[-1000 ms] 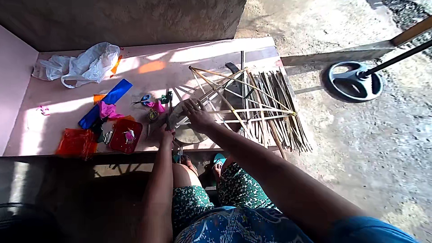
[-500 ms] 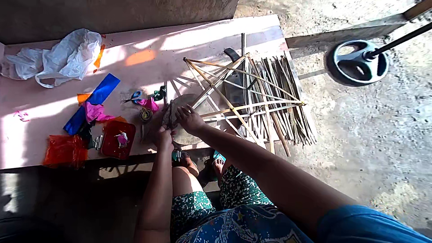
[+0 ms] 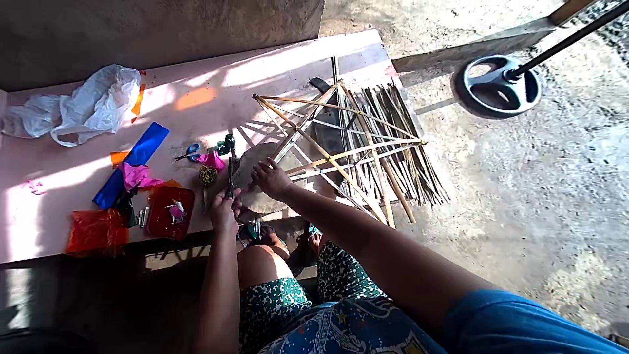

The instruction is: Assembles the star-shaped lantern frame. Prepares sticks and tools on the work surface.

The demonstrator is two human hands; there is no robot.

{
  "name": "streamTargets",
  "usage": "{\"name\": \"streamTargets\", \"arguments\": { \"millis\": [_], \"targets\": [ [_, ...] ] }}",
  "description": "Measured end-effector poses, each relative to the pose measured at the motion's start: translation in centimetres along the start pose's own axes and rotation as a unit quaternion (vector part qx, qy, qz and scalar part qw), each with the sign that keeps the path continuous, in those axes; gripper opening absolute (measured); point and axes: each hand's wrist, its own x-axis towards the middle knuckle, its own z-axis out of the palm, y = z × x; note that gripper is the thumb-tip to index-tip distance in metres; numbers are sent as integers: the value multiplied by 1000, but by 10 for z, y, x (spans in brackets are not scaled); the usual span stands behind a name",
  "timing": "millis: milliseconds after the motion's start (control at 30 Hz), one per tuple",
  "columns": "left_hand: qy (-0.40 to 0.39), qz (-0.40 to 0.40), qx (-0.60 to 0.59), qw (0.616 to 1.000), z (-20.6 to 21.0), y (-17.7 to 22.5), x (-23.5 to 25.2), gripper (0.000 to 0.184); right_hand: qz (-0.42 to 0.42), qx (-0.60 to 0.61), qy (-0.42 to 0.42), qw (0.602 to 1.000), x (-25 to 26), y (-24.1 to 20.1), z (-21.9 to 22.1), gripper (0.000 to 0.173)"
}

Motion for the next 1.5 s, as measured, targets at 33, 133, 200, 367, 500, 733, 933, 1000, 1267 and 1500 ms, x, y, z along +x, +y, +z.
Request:
{"name": "streamTargets", "arguments": {
  "millis": [33,133,200,367,500,733,933,1000,1267,1500],
  "targets": [
    [-11,15,1,1000,-9,5,-7,27,-5,5,6,1000,-1,1,0,45],
    [-42,59,-6,997,-36,19,-25,25,-14,34,3,999,-6,1,-11,84],
    [-46,84,-20,995,-52,29,-39,24,-15,39,16,999,-15,-3,-27,93],
    [-78,164,-51,982,-88,45,-83,25,-43,132,261,955,-61,-45,-54,37],
    [-157,212,18,964,-99,43,-126,21,-15,550,157,820,-106,-112,-91,43],
    [-220,151,112,957,-133,17,-191,20,35,743,137,654,-141,-130,-127,41],
    [-203,169,115,958,-168,24,-221,20,19,673,76,735,-165,-123,-136,43],
    [-201,166,124,957,-176,28,-226,21,8,696,65,715,-168,-118,-132,41],
    [-297,109,266,911,-174,18,-229,17,20,700,84,709,-210,-100,-113,42],
    [-286,41,352,891,-188,-5,-216,20,153,754,138,624,-260,-46,-76,42]
  ]
}}
